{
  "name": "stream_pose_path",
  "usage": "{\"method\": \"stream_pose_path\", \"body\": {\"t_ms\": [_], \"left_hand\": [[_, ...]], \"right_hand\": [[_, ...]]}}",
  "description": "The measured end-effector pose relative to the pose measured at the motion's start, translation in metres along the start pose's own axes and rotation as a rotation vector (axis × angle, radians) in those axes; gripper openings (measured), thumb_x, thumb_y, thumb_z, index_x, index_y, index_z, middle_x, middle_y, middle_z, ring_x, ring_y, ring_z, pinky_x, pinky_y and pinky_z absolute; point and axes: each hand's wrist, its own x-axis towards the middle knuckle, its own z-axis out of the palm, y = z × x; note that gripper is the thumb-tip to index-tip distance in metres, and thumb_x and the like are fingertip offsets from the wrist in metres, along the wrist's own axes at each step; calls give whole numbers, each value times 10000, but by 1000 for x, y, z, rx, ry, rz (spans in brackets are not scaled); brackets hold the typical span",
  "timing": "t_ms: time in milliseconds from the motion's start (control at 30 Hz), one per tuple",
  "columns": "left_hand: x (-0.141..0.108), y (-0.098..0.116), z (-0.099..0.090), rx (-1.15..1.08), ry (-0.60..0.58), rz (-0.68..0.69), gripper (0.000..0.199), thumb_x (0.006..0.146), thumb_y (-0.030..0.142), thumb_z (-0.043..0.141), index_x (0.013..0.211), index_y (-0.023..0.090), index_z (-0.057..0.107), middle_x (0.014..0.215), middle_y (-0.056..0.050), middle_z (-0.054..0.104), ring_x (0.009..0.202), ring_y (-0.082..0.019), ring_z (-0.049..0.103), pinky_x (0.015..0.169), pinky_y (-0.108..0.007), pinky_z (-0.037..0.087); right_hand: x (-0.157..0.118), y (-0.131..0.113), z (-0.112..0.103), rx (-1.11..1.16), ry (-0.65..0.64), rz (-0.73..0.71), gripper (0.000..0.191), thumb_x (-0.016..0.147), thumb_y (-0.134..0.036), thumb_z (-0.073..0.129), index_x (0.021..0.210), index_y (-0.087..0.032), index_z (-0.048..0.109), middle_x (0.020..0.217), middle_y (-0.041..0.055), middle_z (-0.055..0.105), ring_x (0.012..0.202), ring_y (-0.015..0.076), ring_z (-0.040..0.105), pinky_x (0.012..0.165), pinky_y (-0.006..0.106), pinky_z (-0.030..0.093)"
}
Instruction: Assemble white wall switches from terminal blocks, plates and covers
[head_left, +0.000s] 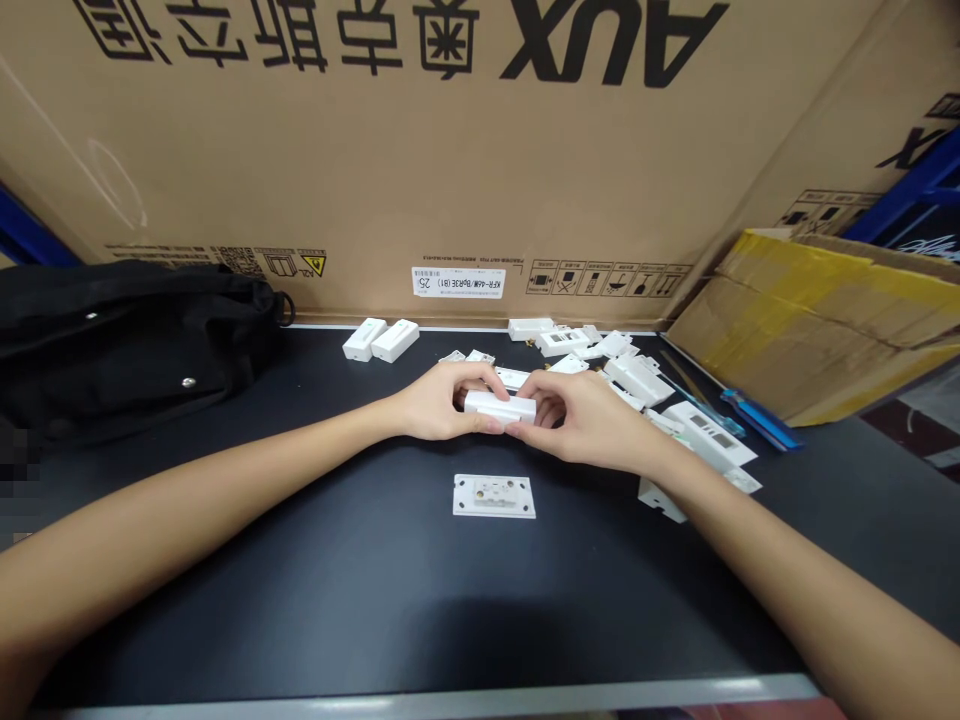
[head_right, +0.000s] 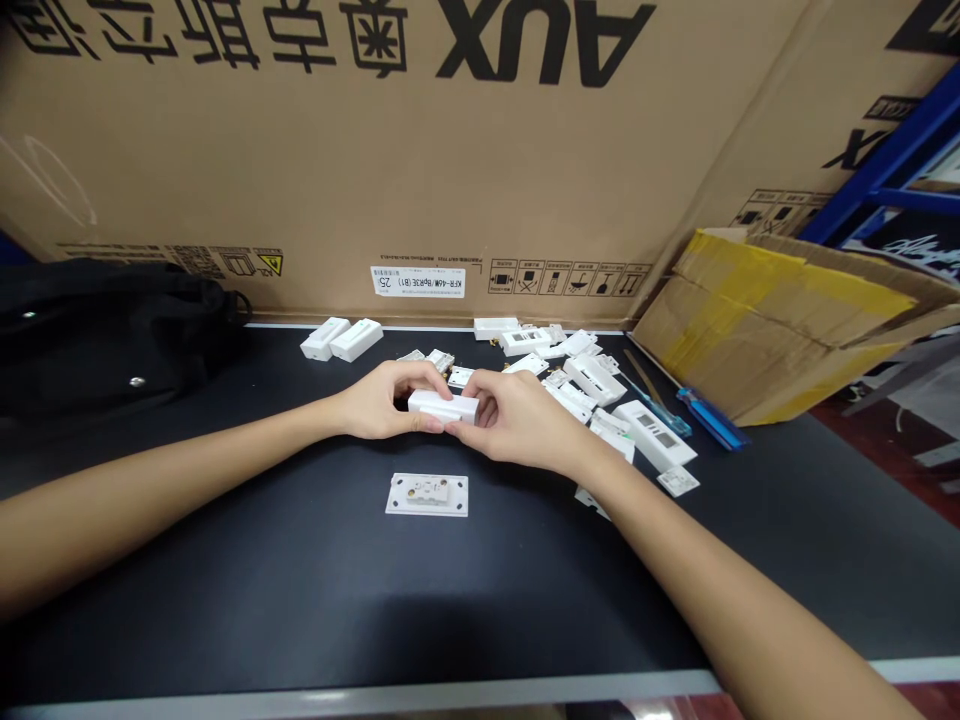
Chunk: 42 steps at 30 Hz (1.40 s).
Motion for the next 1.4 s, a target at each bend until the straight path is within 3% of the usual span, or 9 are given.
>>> {"method": "stream_pose_path", "body": {"t_ms": [467, 667, 933, 1133, 1267, 1400], "left_hand": [[-1, 1, 1, 32, 6, 17, 387, 795, 452, 856, 995, 193, 648, 933, -9, 651, 771, -131, 580, 688, -263, 430], [-1, -1, 2, -87, 4, -95, 415, 805, 472, 851, 1007, 191, 622, 889, -4, 650, 765, -143, 629, 671, -264, 461], [0, -1, 1, -120, 13, -152, 430, 785, 470, 863, 1024, 188, 642, 946, -15, 670, 792, -146, 649, 699, -277, 495], [2, 3, 1, -222, 6, -168, 400, 780, 405, 871, 1003, 172, 634, 996, -33, 674, 817, -143, 661, 724, -283, 504], [2, 3, 0, -297, -7, -193, 376, 812, 388, 844, 1018, 177, 611, 920, -15, 675, 784, -133, 654, 707, -269, 492], [0, 7, -2, -349, -18, -161, 337, 844, 375, 816, 1033, 175, 621, 921, -15, 675, 814, -137, 653, 735, -263, 489]], "right_hand": [[-2, -5, 3, -120, -6, -52, 155, 898, -333, 646, 922, -183, 615, 728, 25, 707, 613, 159, 641, 572, 269, 408], [0, 1, -1, -83, -21, -45, 194, 932, -384, 624, 927, -192, 603, 723, 6, 682, 607, 150, 620, 578, 271, 413], [-4, -1, 4, -366, -20, -136, 330, 941, -367, 659, 1221, -197, 619, 1152, 89, 697, 980, 245, 658, 759, 338, 451], [-4, -5, 2, -477, -27, -127, 244, 980, -377, 579, 1135, -200, 645, 1085, 88, 712, 912, 235, 655, 732, 345, 431], [-3, -8, -2, -490, -39, -78, 196, 955, -378, 591, 1023, -201, 637, 1043, 85, 722, 842, 224, 655, 672, 333, 403], [-4, -8, 0, -492, -48, -103, 220, 966, -393, 593, 1061, -199, 635, 1045, 84, 719, 829, 222, 654, 656, 330, 399]]}}
